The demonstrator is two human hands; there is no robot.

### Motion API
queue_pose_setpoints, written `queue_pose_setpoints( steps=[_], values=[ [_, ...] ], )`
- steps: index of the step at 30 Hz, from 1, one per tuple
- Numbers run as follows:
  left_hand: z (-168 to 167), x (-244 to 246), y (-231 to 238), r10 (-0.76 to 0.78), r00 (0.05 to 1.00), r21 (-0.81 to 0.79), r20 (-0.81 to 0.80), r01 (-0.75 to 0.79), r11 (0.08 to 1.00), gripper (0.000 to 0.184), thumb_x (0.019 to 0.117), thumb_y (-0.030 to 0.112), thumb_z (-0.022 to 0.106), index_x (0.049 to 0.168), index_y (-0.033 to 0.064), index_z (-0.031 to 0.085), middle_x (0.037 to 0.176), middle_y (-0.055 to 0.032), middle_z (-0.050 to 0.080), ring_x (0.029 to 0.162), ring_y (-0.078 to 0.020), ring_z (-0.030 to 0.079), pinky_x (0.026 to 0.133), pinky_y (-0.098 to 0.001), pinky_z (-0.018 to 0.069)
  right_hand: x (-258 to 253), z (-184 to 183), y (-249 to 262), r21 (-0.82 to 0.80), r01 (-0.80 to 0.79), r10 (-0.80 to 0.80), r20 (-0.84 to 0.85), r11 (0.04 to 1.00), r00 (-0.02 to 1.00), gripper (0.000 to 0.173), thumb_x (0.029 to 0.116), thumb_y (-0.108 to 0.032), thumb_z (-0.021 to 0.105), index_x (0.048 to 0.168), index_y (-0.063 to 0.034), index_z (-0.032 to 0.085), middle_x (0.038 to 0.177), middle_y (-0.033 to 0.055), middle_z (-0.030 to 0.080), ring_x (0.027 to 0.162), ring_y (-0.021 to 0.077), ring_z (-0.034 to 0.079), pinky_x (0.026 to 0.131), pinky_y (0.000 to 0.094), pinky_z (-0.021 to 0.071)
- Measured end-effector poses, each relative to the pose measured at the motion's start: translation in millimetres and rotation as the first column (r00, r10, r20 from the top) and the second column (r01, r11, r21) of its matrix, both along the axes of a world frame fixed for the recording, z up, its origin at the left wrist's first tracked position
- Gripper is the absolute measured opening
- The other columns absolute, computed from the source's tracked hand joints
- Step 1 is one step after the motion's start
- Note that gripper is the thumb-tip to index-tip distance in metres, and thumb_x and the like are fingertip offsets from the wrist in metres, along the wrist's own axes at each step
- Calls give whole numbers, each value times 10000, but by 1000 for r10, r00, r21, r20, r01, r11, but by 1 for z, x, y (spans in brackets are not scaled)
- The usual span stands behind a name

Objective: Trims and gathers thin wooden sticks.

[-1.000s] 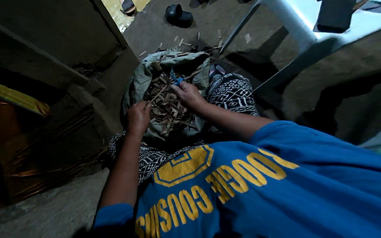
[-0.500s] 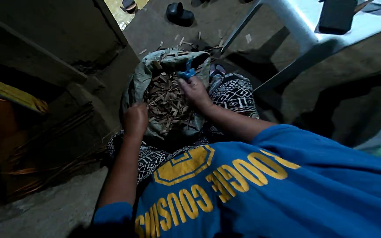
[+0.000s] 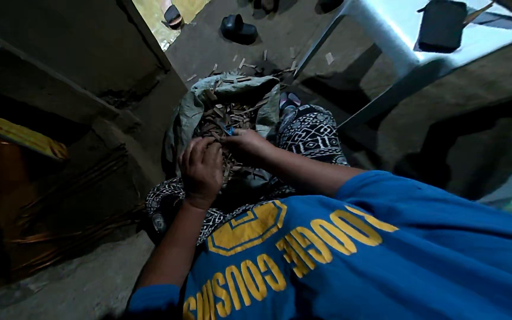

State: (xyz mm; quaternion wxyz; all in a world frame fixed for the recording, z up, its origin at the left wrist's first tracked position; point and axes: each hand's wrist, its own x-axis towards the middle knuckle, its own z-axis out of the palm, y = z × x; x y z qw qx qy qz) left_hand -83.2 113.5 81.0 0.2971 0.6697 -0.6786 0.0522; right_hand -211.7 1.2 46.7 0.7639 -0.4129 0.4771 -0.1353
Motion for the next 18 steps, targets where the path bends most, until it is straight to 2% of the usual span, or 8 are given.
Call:
queue_pose_setpoints(
  steps=[1, 3, 4, 6, 9, 12, 15, 18],
  values=[
    [-3, -4, 4, 59, 993, 166, -102, -41, 985, 199, 994, 161, 642, 1106, 25, 735, 1210, -186, 696, 1193, -351, 641, 1011, -522, 510, 3, 0, 0, 124, 89, -99, 76, 988, 992, 156, 1057, -231, 551, 1037, -79, 580, 667, -24, 498, 483, 48, 408, 447, 204, 366],
    [-4, -7, 4, 247, 910, 557, -333, -22, 830, 343, 1016, 188, 643, 1291, -15, 622, 1301, -222, 632, 1206, -350, 622, 1028, -529, 506, 7, 7, 0, 312, 201, -251, 129, 928, 959, 140, 1046, -229, 558, 1023, -97, 598, 640, -39, 470, 460, 42, 390, 420, 190, 354],
    [-10, -7, 3, 315, 853, 632, -416, 23, 775, 396, 1009, 172, 658, 1349, -12, 570, 1298, -221, 635, 1173, -341, 642, 1007, -516, 524, 9, 10, 1, 371, 216, -281, 133, 903, 950, 154, 1050, -245, 548, 996, -110, 598, 614, -47, 442, 448, 43, 382, 409, 190, 351],
    [-22, -8, 4, 365, 774, 652, -518, 82, 754, 428, 1000, 102, 642, 1399, -2, 527, 1222, -201, 686, 1070, -300, 700, 943, -481, 568, 10, 14, 4, 442, 199, -288, 143, 875, 947, 205, 1065, -266, 508, 919, -135, 565, 583, -60, 404, 433, 41, 365, 398, 189, 339],
    [-29, -9, 5, 375, 749, 614, -547, 54, 788, 318, 1029, 68, 585, 1334, -22, 586, 1091, -177, 721, 936, -255, 723, 869, -443, 594, 13, 12, 10, 475, 196, -288, 127, 858, 949, 237, 1064, -276, 508, 871, -144, 542, 575, -60, 398, 429, 45, 364, 402, 193, 347],
    [-27, -6, 3, 443, 727, 666, -525, 28, 745, 280, 1082, 118, 528, 1304, -30, 613, 1091, -176, 733, 922, -243, 735, 878, -429, 595, 12, 1, 12, 322, 298, -342, 89, 899, 935, 262, 1085, -382, 491, 1034, -141, 580, 657, -45, 463, 506, 69, 444, 474, 227, 422],
    [-25, 3, -1, 584, 570, 731, -578, 43, 681, 308, 1123, 166, 427, 1319, -14, 582, 1022, -116, 715, 773, -146, 657, 744, -328, 556, 8, -9, 7, 14, 394, -393, 77, 919, 916, 365, 1126, -421, 345, 1158, -109, 532, 735, -28, 460, 558, 81, 440, 523, 255, 418],
    [-31, 9, -2, 653, 430, 736, -624, 43, 675, 313, 1128, 177, 387, 1328, 2, 552, 994, -96, 634, 690, -114, 517, 643, -293, 458, -3, -22, 11, -375, 173, -140, 115, 911, 983, 332, 1123, -276, 387, 1262, -10, 528, 821, 28, 517, 652, 108, 507, 630, 311, 487]
  ],
)
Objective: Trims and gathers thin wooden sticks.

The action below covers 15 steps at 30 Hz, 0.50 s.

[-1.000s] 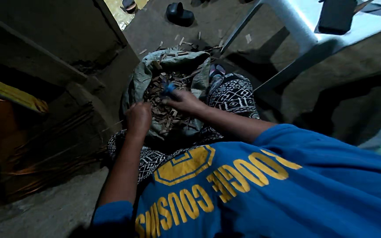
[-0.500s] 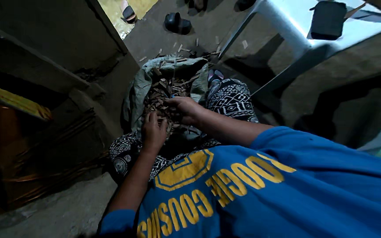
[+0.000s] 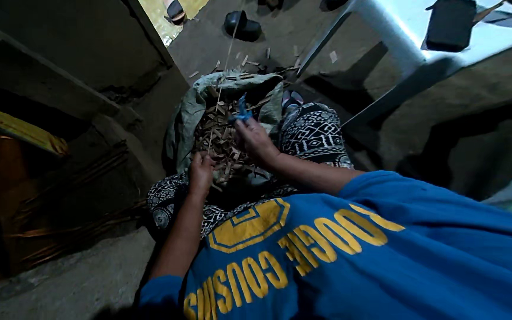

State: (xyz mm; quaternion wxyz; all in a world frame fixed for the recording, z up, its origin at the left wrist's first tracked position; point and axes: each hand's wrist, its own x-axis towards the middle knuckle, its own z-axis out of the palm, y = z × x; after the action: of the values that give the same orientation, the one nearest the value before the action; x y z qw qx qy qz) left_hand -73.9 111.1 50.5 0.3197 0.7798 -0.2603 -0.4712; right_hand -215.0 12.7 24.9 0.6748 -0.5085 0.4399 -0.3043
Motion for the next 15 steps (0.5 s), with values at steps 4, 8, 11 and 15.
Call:
queue_pose_setpoints(
  steps=[4, 8, 11, 15],
  values=[
    [3, 0, -6, 28, 999, -7, 23, -28, 1000, 301, 1118, 155, 385, 1298, -33, 537, 1036, -181, 592, 898, -257, 590, 798, -441, 518, -4, 12, 14, -83, -464, 415, -329, 882, 848, 369, 1101, -294, 494, 1233, 31, 608, 1011, 203, 658, 879, 303, 642, 831, 516, 519],
    [0, 4, -5, 3, 998, -90, 65, 3, 996, 270, 1122, 175, 403, 1173, -25, 577, 920, -133, 570, 792, -213, 550, 737, -403, 493, -1, 10, 13, -95, -551, 479, -388, 829, 788, 393, 1086, -351, 523, 1211, 1, 646, 1000, 195, 679, 914, 327, 664, 859, 558, 515],
    [3, 8, 5, -64, 997, -143, 53, 71, 987, 293, 1121, 183, 407, 1183, -18, 611, 887, -77, 551, 728, -139, 494, 685, -323, 454, 0, 9, -1, -132, -448, 374, -374, 884, 849, 384, 1098, -316, 500, 1236, 19, 626, 1014, 212, 678, 904, 327, 665, 853, 547, 522],
    [5, 7, 15, -55, 998, -171, -18, 51, 984, 267, 1118, 165, 415, 1175, -11, 609, 824, -11, 499, 626, -64, 425, 590, -235, 398, -2, -10, -30, -59, -156, 138, -240, 986, 961, 380, 1103, -341, 471, 1267, -19, 588, 960, 124, 633, 778, 194, 586, 748, 424, 511]
  ],
)
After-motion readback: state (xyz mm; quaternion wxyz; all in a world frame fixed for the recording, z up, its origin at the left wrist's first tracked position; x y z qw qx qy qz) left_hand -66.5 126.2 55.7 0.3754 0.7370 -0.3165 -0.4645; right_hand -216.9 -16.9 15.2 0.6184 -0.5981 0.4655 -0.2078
